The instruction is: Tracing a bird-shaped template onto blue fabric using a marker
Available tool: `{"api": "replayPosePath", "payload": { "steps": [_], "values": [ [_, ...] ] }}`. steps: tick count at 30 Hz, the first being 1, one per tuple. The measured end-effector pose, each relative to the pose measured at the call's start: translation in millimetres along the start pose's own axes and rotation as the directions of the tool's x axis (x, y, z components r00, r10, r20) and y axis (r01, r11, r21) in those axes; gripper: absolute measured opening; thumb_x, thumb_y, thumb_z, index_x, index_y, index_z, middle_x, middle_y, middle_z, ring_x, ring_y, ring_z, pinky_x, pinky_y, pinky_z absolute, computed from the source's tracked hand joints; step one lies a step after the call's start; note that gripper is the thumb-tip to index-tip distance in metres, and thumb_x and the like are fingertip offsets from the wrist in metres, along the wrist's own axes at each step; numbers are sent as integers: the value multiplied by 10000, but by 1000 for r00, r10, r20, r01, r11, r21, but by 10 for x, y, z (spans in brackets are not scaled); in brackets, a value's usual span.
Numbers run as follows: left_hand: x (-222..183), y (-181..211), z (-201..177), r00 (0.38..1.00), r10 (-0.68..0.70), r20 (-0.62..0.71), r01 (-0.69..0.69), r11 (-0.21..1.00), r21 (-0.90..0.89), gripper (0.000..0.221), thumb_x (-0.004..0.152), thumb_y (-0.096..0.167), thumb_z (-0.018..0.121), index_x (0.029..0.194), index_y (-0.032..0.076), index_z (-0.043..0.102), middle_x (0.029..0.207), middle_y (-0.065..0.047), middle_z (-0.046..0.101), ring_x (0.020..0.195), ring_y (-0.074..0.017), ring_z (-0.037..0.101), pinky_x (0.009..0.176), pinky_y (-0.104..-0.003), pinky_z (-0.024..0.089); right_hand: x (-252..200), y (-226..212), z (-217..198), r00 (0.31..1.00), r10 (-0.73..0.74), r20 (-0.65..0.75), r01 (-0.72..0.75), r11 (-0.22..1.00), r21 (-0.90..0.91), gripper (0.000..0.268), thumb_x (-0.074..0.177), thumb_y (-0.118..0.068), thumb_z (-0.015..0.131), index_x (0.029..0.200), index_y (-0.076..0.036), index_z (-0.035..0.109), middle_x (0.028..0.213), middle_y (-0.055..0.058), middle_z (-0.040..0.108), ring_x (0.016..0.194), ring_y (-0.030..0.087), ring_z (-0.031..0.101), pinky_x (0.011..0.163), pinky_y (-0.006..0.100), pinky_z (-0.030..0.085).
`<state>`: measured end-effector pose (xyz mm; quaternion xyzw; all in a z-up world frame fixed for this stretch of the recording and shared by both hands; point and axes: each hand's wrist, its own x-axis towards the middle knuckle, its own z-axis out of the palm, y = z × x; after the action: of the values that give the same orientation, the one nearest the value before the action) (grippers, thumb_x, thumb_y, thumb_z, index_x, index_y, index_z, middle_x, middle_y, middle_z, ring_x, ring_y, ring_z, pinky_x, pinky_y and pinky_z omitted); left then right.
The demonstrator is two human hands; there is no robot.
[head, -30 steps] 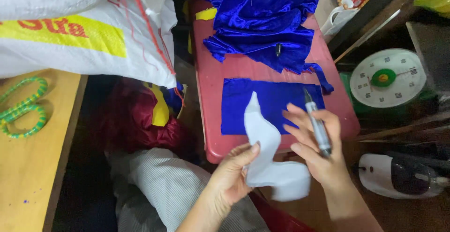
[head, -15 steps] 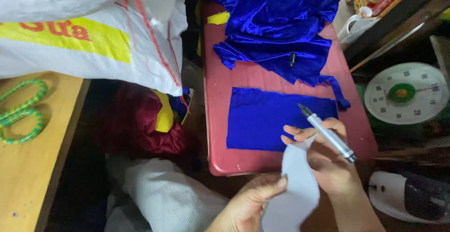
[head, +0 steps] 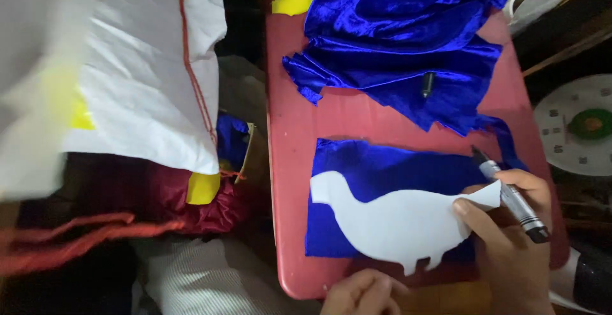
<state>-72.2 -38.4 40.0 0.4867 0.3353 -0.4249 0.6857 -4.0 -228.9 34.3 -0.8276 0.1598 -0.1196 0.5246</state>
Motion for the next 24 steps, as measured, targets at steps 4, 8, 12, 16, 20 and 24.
{"api": "replayPosePath", "payload": {
  "steps": [4, 8, 12, 16, 20, 24],
  "values": [
    [470, -489, -211, 451, 890, -62, -606, 356, 711, 230, 756, 252, 770, 962, 353, 782, 913, 141, 764, 804, -64, 765, 605, -311, 580, 75, 244, 63, 996, -93, -16, 93, 996, -5, 550, 837, 56, 766, 1276, -86, 467, 1044, 139, 644, 934, 192, 658, 908, 288, 522],
    [407, 116, -282, -103, 988, 113, -553, -152, 819, 137, 824, 170, 758, 958, 196, 739, 939, 52, 699, 723, -163, 648, 602, -247, 548, 90, 258, 67, 996, -82, -24, 80, 995, -64, 583, 870, 74, 751, 1335, -105, 449, 1085, 165, 659, 963, 210, 657, 978, 302, 522],
    [503, 228, -314, -24, 947, 321, -396, -304, 867, 223, 962, 234, 727, 1116, 73, 715, 1239, -117, 684, 1051, -268, 671, 824, -382, 550, 29, 294, 96, 990, -106, -95, 90, 984, -156, 576, 952, 87, 771, 1401, -60, 440, 1106, 214, 660, 963, 234, 660, 971, 312, 541],
    [604, 212, -259, 17, 915, 404, -187, -394, 900, 490, 1051, 486, 501, 1245, 81, 695, 1383, -131, 671, 1152, -270, 679, 817, -365, 453, -112, 389, 123, 987, -59, -148, 43, 993, -111, 538, 981, 93, 718, 1411, -50, 427, 1094, 230, 640, 948, 244, 639, 988, 318, 544],
    [617, 211, -216, 82, 921, 381, -143, -367, 919, 564, 1047, 532, 455, 1300, 83, 684, 1460, -127, 626, 1225, -261, 640, 806, -375, 449, -198, 503, 82, 986, -79, -149, 52, 982, -180, 529, 1035, 87, 732, 1446, -49, 428, 1171, 232, 618, 1053, 260, 643, 1081, 345, 540],
    [657, 211, -225, 131, 918, 374, -90, -365, 927, 632, 1043, 566, 428, 1360, 66, 650, 1475, -132, 610, 1222, -255, 610, 800, -378, 436, -217, 480, 119, 982, -125, -142, 87, 965, -247, 531, 1044, 116, 762, 1464, 44, 445, 1156, 257, 615, 1046, 288, 632, 1109, 368, 522]
  ]
}}
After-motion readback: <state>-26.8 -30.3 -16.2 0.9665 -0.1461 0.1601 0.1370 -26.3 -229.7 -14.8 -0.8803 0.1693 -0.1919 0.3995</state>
